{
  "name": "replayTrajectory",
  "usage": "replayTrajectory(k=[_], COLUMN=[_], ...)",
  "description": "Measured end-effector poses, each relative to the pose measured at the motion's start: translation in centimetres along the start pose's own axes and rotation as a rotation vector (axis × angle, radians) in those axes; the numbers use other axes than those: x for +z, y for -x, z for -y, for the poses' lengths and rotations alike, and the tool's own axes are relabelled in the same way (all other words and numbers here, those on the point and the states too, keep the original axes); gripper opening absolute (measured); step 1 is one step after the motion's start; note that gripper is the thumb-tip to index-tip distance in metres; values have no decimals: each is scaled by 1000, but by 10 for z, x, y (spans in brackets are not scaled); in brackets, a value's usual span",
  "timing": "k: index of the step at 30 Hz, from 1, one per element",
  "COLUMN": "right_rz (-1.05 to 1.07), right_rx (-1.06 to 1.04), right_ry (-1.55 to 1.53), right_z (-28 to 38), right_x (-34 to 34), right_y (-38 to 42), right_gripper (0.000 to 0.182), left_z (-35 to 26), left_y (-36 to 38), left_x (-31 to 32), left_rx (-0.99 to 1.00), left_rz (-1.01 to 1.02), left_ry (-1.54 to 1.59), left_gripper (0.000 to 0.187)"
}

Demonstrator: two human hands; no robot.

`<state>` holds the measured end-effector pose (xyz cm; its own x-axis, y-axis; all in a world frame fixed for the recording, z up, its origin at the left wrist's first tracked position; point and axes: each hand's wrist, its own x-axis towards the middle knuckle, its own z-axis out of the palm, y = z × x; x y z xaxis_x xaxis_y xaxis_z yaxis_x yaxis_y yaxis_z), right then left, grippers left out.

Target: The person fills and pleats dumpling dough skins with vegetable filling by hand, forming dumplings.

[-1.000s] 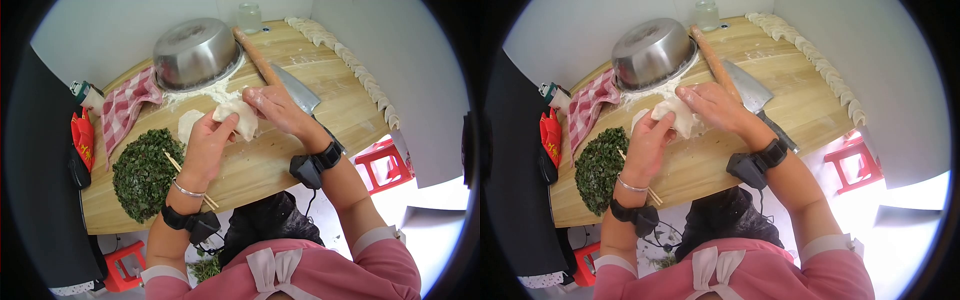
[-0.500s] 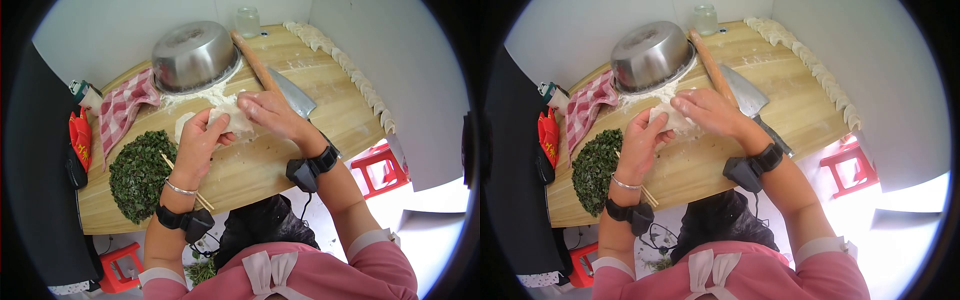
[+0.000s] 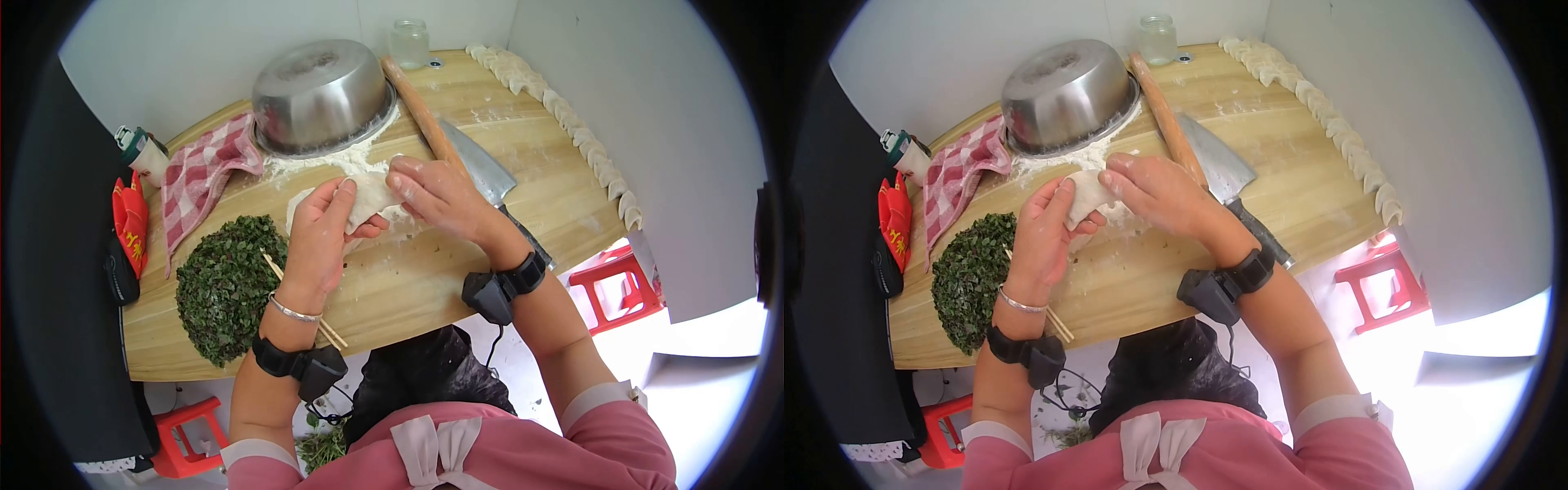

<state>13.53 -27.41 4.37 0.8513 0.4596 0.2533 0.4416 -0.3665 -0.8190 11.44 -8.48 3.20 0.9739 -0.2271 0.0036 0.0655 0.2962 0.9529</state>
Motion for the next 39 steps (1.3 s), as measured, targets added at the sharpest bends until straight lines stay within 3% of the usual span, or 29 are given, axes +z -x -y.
replayTrajectory(k=[3, 6, 8, 12, 14, 18, 20, 23, 25, 26, 29, 31, 33, 37, 39], right_rz=[-40, -75, -89, -41, -26, -102, -179, -85, -2, -2, -122, -108, -124, -201, -193], right_rx=[-71, -24, 14, 75, 99, -32, -121, -190, 53, 53, 15, -78, -78, 14, 42], right_ry=[132, 123, 103, -13, -110, -8, 15, -29, -176, -176, -313, 35, -13, -275, -230], right_z=[-2, 1, 2, 10, 12, 7, 5, 3, 6, 4, 0, 8, 3, -5, -3], right_x=[1, 2, 1, 8, 12, 18, 20, 19, 16, 17, 19, 17, 21, 27, 25], right_y=[-2, -1, 0, 1, 3, 3, 3, 2, 3, 2, 1, 1, 0, 0, 0], right_gripper=[29, 28, 27, 23, 22, 14, 19, 30, 33, 33, 31, 29, 28, 25, 25], left_z=[-1, 2, 6, 3, 5, 3, 5, 11, 8, 7, 10, 6, 3, 7, 8], left_y=[1, 2, 3, 3, 2, 4, 2, -3, -1, 0, 0, 3, 6, 3, 2], left_x=[2, 5, 4, 7, 8, 7, 4, 3, 8, 10, 3, 5, 8, 9, 6], left_rx=[-29, 81, 265, 249, 365, 347, 562, 575, 539, 503, 571, 605, 637, 539, 468], left_rz=[-20, 45, 21, -61, -180, -185, -186, -235, -227, -219, -180, -165, -145, -176, -166], left_ry=[106, -126, -521, -530, -462, -528, -791, -712, -575, -438, -562, -648, -735, -502, -395], left_gripper=[24, 24, 35, 33, 26, 25, 22, 20, 21, 23, 25, 25, 25, 20, 19])
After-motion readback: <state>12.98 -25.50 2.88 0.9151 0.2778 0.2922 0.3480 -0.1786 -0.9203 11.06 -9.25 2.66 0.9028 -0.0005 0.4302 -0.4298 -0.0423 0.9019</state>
